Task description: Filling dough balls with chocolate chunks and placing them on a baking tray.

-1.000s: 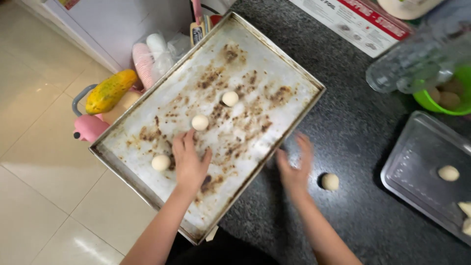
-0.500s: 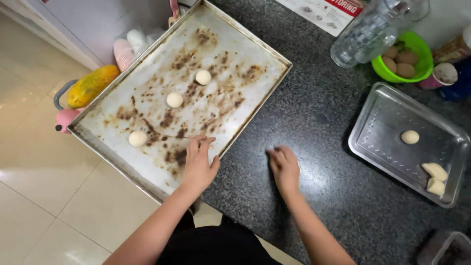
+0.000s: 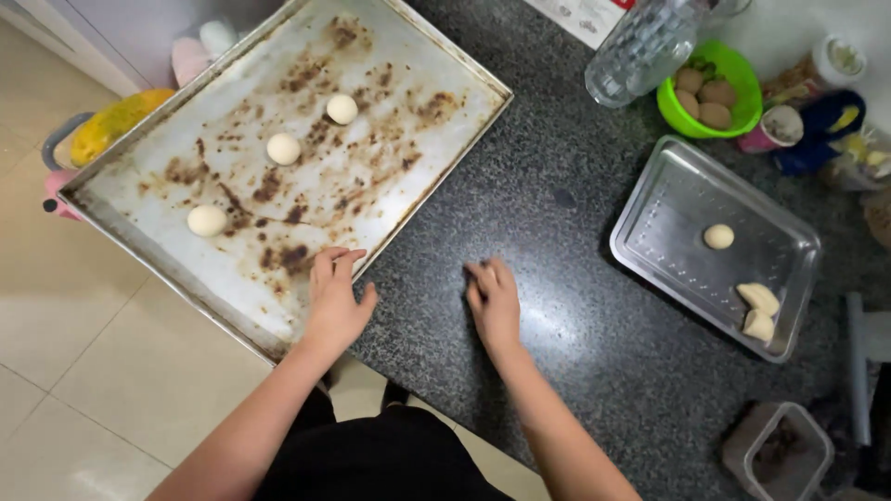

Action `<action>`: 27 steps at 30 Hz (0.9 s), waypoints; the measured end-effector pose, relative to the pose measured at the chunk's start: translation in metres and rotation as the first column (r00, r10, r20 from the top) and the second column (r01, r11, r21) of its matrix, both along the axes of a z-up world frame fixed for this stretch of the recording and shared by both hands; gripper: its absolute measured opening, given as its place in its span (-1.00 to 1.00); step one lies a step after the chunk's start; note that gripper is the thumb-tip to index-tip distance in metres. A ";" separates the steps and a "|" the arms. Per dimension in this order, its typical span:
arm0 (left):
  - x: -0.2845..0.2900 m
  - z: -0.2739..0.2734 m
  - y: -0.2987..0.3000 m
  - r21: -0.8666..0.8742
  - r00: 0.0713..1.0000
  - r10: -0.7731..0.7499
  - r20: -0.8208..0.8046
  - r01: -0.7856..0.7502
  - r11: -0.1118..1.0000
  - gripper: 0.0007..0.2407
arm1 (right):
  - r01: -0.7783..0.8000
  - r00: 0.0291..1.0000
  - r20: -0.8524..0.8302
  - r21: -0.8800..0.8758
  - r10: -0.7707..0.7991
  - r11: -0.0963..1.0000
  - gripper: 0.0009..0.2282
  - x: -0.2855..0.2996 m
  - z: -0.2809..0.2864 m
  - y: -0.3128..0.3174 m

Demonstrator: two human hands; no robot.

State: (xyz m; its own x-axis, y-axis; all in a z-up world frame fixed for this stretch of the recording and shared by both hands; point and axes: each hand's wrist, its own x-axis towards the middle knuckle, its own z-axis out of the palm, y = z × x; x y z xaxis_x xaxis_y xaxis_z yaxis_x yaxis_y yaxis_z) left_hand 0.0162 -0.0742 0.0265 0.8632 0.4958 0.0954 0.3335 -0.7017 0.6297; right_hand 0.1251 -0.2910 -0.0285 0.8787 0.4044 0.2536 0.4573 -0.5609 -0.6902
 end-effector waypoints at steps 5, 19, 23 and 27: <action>-0.011 0.002 0.009 0.009 0.995 0.095 -0.016 -0.095 0.995 -0.58 | 0.040 0.994 0.111 -0.114 -0.027 0.993 -0.74 0.031 -0.030 -0.029; -0.037 -0.005 0.038 -0.011 0.954 0.287 -0.084 -0.289 0.957 -0.55 | 0.004 0.995 0.100 -0.054 0.002 0.999 -0.72 0.020 0.003 0.010; -0.032 -0.011 0.047 -0.037 0.944 0.307 -0.117 -0.313 0.949 -0.55 | 0.163 0.961 0.227 -0.007 -0.157 0.987 -0.68 0.030 -0.019 0.053; -0.028 -0.014 0.057 -0.072 0.943 0.296 -0.151 -0.309 0.948 -0.54 | 0.102 0.990 0.093 0.004 -0.101 0.995 -0.59 -0.014 -0.013 0.052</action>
